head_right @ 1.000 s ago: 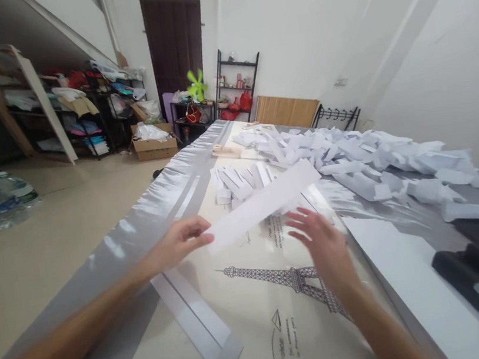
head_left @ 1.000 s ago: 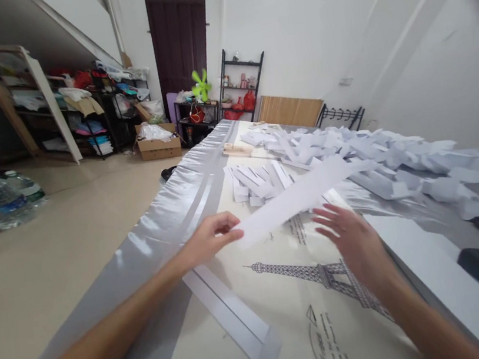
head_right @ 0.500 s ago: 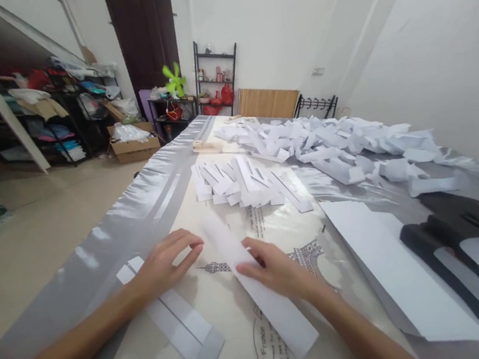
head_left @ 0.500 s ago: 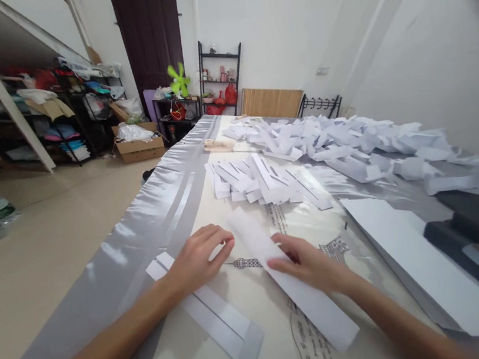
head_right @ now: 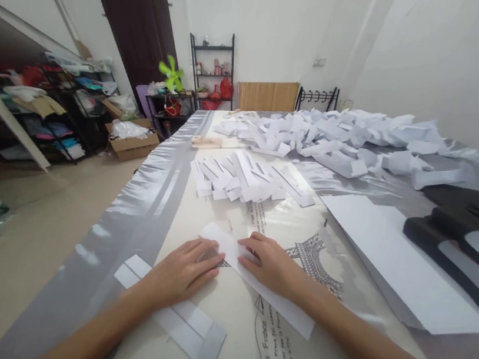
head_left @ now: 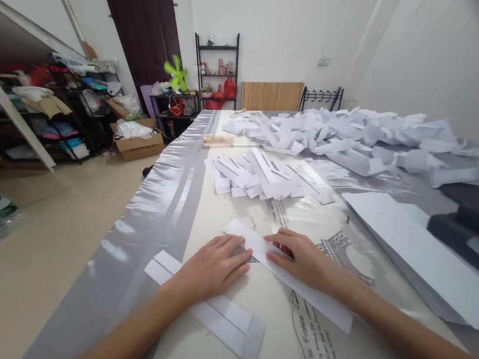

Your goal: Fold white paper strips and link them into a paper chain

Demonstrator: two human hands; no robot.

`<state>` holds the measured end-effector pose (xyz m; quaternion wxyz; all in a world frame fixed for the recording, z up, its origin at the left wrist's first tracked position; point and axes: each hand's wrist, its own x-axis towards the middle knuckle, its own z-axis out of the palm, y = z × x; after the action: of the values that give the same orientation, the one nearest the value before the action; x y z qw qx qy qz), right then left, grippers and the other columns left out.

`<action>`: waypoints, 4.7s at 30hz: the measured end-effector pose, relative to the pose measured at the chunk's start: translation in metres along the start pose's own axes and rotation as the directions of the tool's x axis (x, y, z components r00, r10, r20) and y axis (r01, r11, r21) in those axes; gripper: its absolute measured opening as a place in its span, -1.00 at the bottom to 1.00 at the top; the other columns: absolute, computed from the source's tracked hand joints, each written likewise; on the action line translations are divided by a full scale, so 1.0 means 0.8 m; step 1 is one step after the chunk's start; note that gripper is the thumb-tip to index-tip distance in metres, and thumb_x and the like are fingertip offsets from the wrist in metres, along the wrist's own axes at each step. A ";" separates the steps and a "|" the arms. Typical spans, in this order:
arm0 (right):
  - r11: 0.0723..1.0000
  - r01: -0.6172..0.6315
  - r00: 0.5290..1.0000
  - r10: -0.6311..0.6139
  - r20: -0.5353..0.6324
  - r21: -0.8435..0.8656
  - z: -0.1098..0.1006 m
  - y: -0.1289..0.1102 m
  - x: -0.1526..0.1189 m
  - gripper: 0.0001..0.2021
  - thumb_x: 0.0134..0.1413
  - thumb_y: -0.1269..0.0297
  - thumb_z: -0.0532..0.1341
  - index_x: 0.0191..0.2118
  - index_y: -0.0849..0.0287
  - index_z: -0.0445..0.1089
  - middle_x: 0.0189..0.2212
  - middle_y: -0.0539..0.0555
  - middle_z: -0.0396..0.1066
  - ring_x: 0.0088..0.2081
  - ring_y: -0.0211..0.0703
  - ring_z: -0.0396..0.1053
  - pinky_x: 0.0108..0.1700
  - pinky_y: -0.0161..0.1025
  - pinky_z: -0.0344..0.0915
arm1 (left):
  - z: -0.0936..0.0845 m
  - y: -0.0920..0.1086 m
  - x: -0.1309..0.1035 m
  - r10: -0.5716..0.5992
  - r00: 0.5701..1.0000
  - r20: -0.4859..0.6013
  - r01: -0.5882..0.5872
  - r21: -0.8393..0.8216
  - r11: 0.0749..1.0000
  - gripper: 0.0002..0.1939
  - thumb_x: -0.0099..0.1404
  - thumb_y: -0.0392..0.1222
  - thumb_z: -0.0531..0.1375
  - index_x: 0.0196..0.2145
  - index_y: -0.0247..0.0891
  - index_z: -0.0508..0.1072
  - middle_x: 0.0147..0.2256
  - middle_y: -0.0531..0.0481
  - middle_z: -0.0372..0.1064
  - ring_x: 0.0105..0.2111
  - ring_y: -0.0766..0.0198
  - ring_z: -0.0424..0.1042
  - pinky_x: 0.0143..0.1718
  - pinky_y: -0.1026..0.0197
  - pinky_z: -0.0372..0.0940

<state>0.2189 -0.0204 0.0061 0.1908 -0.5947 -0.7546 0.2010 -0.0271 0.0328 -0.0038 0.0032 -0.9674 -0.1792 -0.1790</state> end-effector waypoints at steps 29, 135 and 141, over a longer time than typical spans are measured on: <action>0.888 0.220 0.975 -0.199 -0.095 0.404 0.017 0.009 0.004 -0.66 0.31 0.25 0.19 0.15 -0.01 0.46 0.20 0.09 0.38 0.20 0.07 0.36 0.20 0.06 0.37 | -0.004 -0.020 -0.007 0.008 1.000 -0.001 -0.008 -0.125 0.992 -0.64 0.50 -0.13 0.07 0.19 -0.13 0.36 0.06 -0.15 0.36 -0.03 0.09 0.42 0.03 0.09 0.33; 0.902 0.431 0.902 -0.431 0.035 0.002 0.025 0.006 0.000 -0.53 0.42 0.43 -0.06 0.35 0.02 0.19 0.35 0.06 0.15 0.37 -0.05 0.10 0.33 0.07 0.22 | 0.017 -0.032 -0.012 -0.159 0.986 -0.042 0.161 0.049 0.986 -0.65 0.54 -0.24 -0.05 0.09 -0.31 0.46 0.17 -0.14 0.39 0.16 0.17 0.40 0.12 0.14 0.39; 0.910 0.414 0.910 -0.414 -0.032 0.017 0.029 0.007 0.007 -0.56 0.39 0.41 0.01 0.29 -0.01 0.28 0.27 0.06 0.30 0.30 -0.01 0.22 0.27 0.13 0.29 | 0.009 -0.051 -0.015 -0.145 0.989 0.004 0.145 -0.047 0.988 -0.63 0.55 -0.20 -0.05 0.13 -0.23 0.47 0.21 -0.06 0.34 0.17 0.23 0.39 0.20 0.17 0.31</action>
<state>0.2099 -0.0153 -0.0161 0.2464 -0.4218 -0.8584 0.1568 -0.0491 0.0673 -0.0168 -0.0327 -0.9516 -0.2448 -0.1826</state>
